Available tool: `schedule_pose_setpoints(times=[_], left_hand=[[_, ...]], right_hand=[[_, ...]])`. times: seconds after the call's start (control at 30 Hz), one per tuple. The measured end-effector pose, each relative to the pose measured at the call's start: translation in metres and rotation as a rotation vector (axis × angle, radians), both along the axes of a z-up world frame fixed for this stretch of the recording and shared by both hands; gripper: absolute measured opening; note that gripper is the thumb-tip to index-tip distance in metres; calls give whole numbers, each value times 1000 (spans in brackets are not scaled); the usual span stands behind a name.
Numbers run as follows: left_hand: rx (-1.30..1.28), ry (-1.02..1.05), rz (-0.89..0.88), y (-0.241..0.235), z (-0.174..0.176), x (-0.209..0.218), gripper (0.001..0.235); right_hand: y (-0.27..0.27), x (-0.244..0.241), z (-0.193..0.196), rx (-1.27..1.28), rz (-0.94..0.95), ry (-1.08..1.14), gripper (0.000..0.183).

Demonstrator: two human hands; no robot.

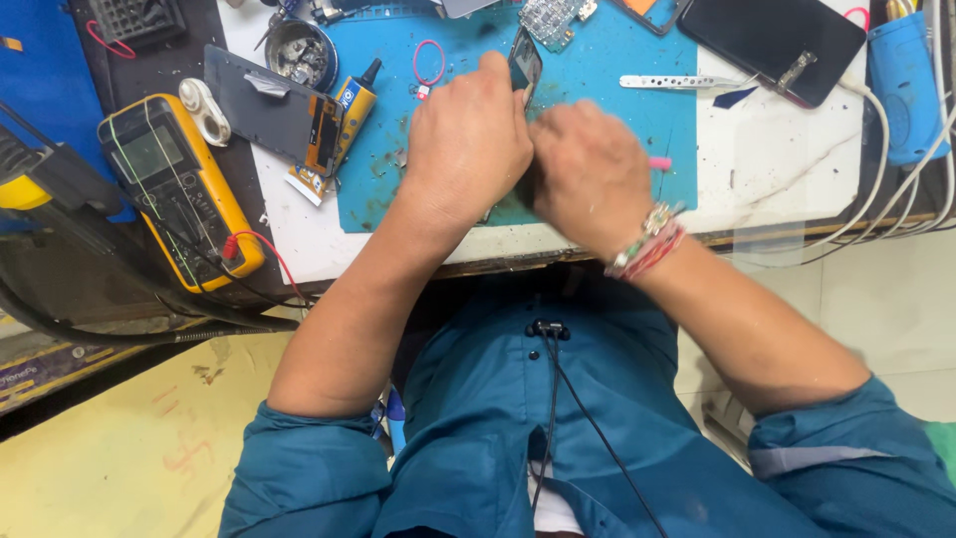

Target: The person works on a disassembled smartphone, using tweezers to manipulate internal components and a pink tool to pry parts. They then use a cloth to wipe the inside of the phone casing and clean the work surface.

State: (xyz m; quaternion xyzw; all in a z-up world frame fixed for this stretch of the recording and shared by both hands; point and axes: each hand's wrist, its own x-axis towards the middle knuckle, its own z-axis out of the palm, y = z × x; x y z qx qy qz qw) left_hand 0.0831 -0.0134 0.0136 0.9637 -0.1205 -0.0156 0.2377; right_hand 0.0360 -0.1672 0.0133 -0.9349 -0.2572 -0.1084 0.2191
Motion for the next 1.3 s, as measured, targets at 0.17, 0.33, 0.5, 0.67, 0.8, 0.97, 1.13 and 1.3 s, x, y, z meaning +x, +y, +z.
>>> schedule_pose_setpoints(times=[0.17,0.33,0.5,0.67,0.8,0.97,1.13,1.3], left_hand=[[6,-10,-1,-1,1,-2,26],[38,-33,-8,2,4,-2,28],[60,3,7,7,2,-1,30],[53,-4,-5,4,3,-1,30],[47,1,4,5,4,-1,31],[64,41,5,3,4,0,31],[68,48,5,3,5,0,30],[64,47,4,2,5,0,30]], right_hand=[[18,-41,5,102,45,136,22],[15,-50,5,194,63,292,19],[-15,-4,-2,355,-179,155,5],[-32,42,-21,314,-173,69,3],[-32,48,-24,276,-121,55,4],[-31,48,-22,245,-120,38,4],[-31,49,-21,250,-111,43,3],[-30,49,-21,241,-121,42,3]])
